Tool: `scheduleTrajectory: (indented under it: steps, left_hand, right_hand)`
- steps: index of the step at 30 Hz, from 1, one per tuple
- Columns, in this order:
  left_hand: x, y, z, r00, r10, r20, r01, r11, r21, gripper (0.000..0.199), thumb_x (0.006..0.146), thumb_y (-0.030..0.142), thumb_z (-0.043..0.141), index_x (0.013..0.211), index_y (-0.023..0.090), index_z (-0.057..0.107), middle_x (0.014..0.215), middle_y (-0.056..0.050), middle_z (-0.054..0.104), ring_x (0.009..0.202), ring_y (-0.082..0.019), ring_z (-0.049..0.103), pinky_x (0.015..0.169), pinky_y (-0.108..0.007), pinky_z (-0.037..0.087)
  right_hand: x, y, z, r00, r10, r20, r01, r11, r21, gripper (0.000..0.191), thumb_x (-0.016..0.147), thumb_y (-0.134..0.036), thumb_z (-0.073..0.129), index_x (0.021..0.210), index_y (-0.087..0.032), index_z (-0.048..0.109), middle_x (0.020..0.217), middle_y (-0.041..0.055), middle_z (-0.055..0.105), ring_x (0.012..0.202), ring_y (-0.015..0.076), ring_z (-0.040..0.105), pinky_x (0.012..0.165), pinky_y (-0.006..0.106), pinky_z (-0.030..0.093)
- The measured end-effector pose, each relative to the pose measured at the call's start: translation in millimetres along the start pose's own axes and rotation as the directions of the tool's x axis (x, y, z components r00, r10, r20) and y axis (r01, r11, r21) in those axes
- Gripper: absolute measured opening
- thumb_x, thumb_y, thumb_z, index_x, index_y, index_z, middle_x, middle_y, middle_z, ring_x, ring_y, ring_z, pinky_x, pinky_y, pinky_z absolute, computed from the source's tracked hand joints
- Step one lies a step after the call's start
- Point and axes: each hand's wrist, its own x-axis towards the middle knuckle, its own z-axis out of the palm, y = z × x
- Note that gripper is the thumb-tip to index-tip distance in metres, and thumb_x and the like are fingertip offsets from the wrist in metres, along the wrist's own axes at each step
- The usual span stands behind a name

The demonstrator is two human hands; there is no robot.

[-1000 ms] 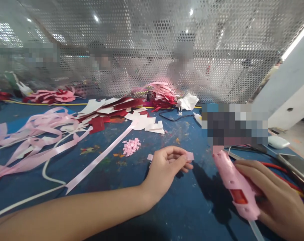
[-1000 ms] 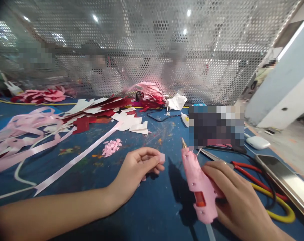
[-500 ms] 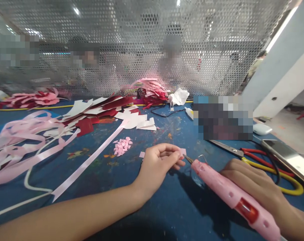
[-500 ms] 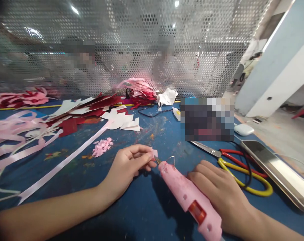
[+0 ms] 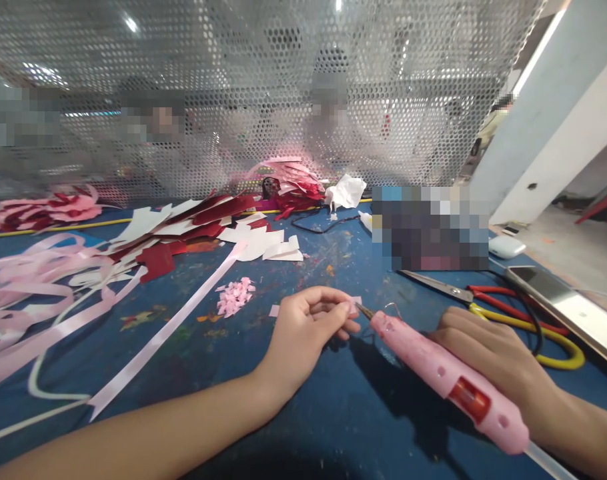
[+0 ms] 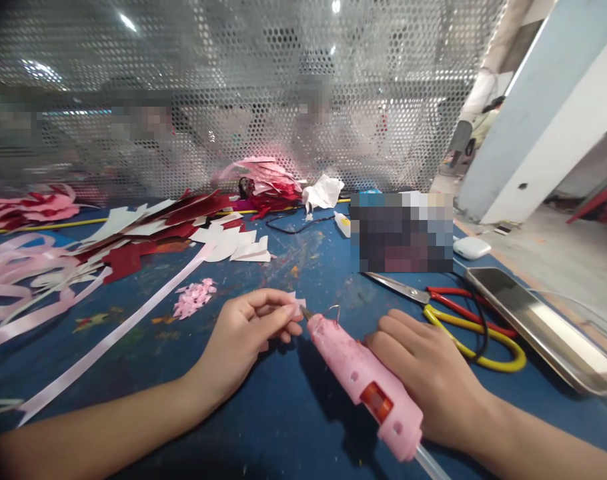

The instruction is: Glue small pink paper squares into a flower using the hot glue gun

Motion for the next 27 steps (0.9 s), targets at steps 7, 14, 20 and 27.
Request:
scheduleTrajectory:
  steps: [7, 14, 20, 27]
  left_hand:
    - [0, 2, 0.8, 1.000, 0.011, -0.017, -0.011, 1.000, 0.023, 0.004, 0.077, 0.016, 0.064, 0.075, 0.014, 0.065, 0.060, 0.002, 0.068, 0.048, -0.004, 0.060, 0.050, -0.011, 0.048]
    - [-6, -2, 0.3, 0.996, 0.085, 0.030, -0.086, 0.996, 0.018, 0.003, 0.077, 0.016, 0.065, 0.075, 0.015, 0.066, 0.063, 0.001, 0.069, 0.054, -0.007, 0.065, 0.051, -0.011, 0.050]
    - [-22, -1, 10.2, 0.988, 0.083, 0.132, -0.085, 0.996, 0.004, 0.008, 0.073, 0.021, 0.070, 0.071, 0.013, 0.067, 0.061, -0.001, 0.068, 0.054, -0.010, 0.066, 0.049, -0.014, 0.051]
    - [-31, 1, 19.4, 0.967, -0.109, 0.232, 0.132, 0.987, -0.087, 0.019, 0.067, 0.025, 0.075, 0.068, 0.012, 0.062, 0.053, -0.002, 0.067, 0.045, -0.010, 0.063, 0.044, -0.013, 0.049]
  right_hand:
    - [7, 2, -3, 0.998, 0.045, 0.035, -0.039, 0.989, -0.146, 0.013, 0.089, -0.018, 0.040, 0.077, -0.021, 0.045, 0.065, 0.0012, 0.045, 0.060, 0.0157, 0.040, 0.053, 0.029, 0.030]
    - [16, 13, -4, 0.959, 0.283, -0.009, -0.275, 0.925, -0.262, 0.041, 0.070, -0.021, 0.055, 0.111, -0.019, 0.049, 0.109, 0.0109, 0.056, 0.097, 0.0275, 0.053, 0.080, 0.043, 0.047]
    - [22, -10, -2, 0.967, 0.129, -0.221, -0.103, 0.987, 0.126, 0.028, 0.077, -0.004, 0.054, 0.099, -0.021, 0.052, 0.093, 0.0043, 0.063, 0.091, 0.0175, 0.060, 0.078, 0.032, 0.050]
    - [26, -32, 7, 0.967, -0.075, -0.242, 0.145, 0.947, 0.285, 0.027, 0.080, 0.001, 0.056, 0.099, -0.019, 0.056, 0.085, 0.0042, 0.068, 0.081, 0.0139, 0.064, 0.073, 0.030, 0.055]
